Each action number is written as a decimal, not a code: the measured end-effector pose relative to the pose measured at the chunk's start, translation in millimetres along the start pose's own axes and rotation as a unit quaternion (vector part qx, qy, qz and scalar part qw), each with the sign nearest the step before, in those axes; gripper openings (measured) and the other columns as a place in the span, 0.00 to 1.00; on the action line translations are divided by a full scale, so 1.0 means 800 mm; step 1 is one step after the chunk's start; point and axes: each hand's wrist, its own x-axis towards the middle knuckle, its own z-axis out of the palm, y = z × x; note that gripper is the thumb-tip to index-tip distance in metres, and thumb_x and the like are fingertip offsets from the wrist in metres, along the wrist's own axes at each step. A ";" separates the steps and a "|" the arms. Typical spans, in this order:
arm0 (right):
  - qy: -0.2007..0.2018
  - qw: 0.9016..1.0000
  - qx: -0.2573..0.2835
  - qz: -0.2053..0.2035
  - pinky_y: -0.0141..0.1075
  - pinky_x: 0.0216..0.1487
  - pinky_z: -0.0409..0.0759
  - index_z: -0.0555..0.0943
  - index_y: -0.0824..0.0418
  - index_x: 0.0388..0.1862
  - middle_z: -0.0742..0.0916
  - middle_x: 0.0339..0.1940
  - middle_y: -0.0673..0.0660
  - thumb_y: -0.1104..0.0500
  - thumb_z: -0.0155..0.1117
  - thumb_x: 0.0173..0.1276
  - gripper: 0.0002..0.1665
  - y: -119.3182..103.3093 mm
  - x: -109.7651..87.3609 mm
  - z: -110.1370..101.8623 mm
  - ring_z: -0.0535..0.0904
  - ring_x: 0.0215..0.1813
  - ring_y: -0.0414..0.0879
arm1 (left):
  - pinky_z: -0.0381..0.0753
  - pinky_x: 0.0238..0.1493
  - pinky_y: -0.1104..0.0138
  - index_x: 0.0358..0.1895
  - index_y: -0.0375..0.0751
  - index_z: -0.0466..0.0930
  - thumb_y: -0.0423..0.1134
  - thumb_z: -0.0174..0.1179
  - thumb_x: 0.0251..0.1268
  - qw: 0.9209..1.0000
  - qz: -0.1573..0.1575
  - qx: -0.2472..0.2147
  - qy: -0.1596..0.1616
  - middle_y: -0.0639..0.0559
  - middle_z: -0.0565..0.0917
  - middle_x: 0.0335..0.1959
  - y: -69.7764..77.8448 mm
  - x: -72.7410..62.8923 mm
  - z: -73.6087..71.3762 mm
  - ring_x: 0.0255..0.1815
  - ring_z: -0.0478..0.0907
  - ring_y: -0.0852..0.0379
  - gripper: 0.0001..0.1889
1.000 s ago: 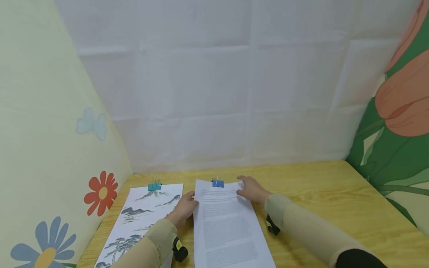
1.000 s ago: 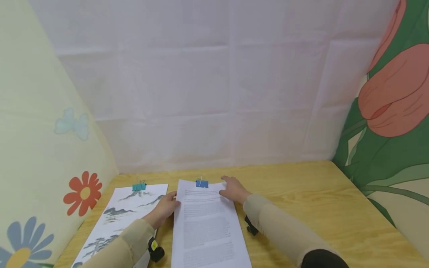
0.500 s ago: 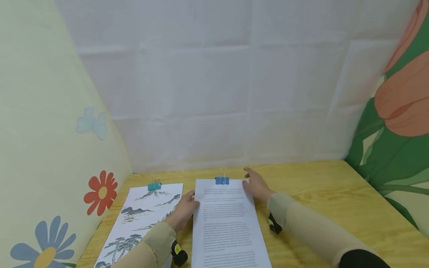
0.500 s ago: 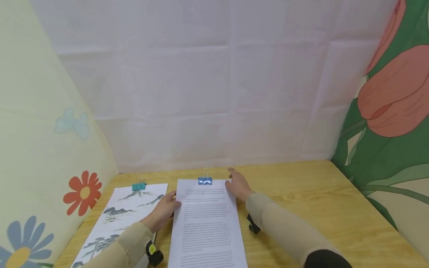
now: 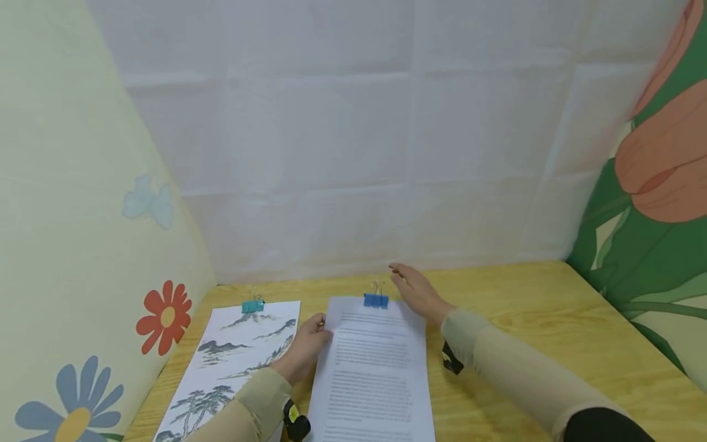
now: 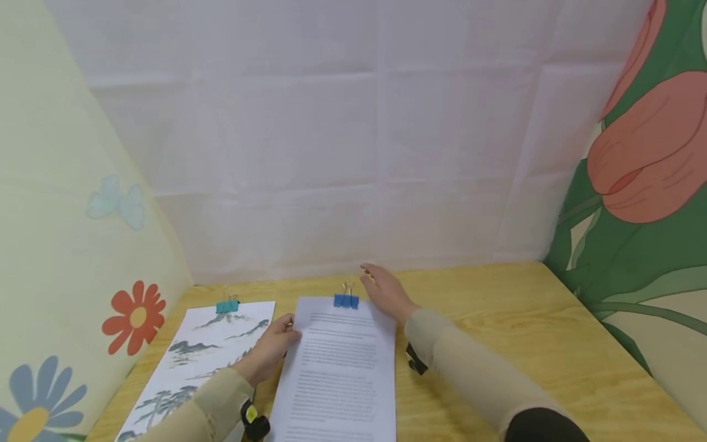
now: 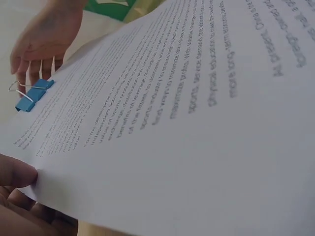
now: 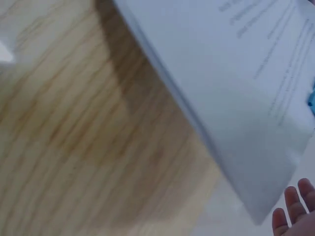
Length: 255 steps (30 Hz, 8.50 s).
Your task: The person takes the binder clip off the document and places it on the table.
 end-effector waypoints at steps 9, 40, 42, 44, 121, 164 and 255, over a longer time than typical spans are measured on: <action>-0.047 0.998 -0.025 -0.019 0.58 0.72 0.65 0.70 0.67 0.75 0.75 0.73 0.66 0.50 0.47 0.85 0.30 -0.018 0.007 -0.011 0.70 0.73 0.63 | 0.77 0.42 0.61 0.52 0.29 0.73 0.26 0.44 0.76 1.000 0.019 -0.007 -0.004 0.41 0.82 0.41 0.001 -0.001 0.002 0.38 0.80 0.51 0.10; -0.130 0.988 0.081 0.024 0.53 0.64 0.75 0.73 0.67 0.71 0.84 0.59 0.60 0.50 0.55 0.83 0.28 -0.025 0.008 -0.026 0.78 0.63 0.57 | 0.76 0.41 0.61 0.51 0.30 0.73 0.26 0.44 0.77 1.000 0.014 0.002 0.001 0.43 0.83 0.42 0.003 0.000 0.007 0.38 0.80 0.52 0.08; -0.135 0.986 0.093 0.023 0.51 0.63 0.77 0.72 0.68 0.71 0.84 0.57 0.59 0.51 0.58 0.81 0.29 -0.024 0.009 -0.027 0.79 0.61 0.55 | 0.76 0.41 0.61 0.51 0.30 0.73 0.26 0.45 0.77 1.000 0.011 0.005 0.003 0.43 0.83 0.42 0.002 -0.001 0.007 0.38 0.80 0.52 0.09; -0.139 0.984 0.108 0.023 0.49 0.63 0.77 0.71 0.70 0.71 0.84 0.57 0.60 0.51 0.60 0.80 0.31 -0.023 0.010 -0.029 0.80 0.61 0.55 | 0.76 0.42 0.61 0.51 0.30 0.73 0.26 0.45 0.77 1.000 0.008 0.005 0.003 0.43 0.83 0.42 0.002 0.000 0.008 0.38 0.80 0.52 0.09; -0.145 0.985 0.094 0.028 0.47 0.61 0.80 0.73 0.74 0.68 0.86 0.55 0.62 0.55 0.61 0.80 0.28 -0.030 0.013 -0.036 0.85 0.54 0.53 | 0.79 0.40 0.62 0.46 0.26 0.81 0.32 0.53 0.80 0.999 0.040 0.015 0.025 0.45 0.85 0.36 0.003 -0.002 0.008 0.36 0.81 0.54 0.11; -0.055 0.993 0.089 0.045 0.57 0.68 0.72 0.64 0.78 0.73 0.76 0.68 0.74 0.52 0.56 0.83 0.35 0.027 -0.048 -0.102 0.74 0.68 0.66 | 0.77 0.38 0.63 0.44 0.28 0.82 0.34 0.54 0.79 0.998 0.021 0.017 0.050 0.46 0.85 0.35 -0.002 0.003 0.012 0.34 0.79 0.55 0.10; -0.112 0.963 0.079 0.230 0.45 0.50 0.82 0.78 0.77 0.55 0.85 0.44 0.61 0.55 0.56 0.79 0.24 0.139 -0.128 -0.156 0.81 0.47 0.51 | 0.82 0.41 0.61 0.59 0.22 0.78 0.39 0.51 0.80 0.999 -0.020 0.038 0.011 0.42 0.85 0.43 0.001 0.024 0.106 0.39 0.81 0.54 0.21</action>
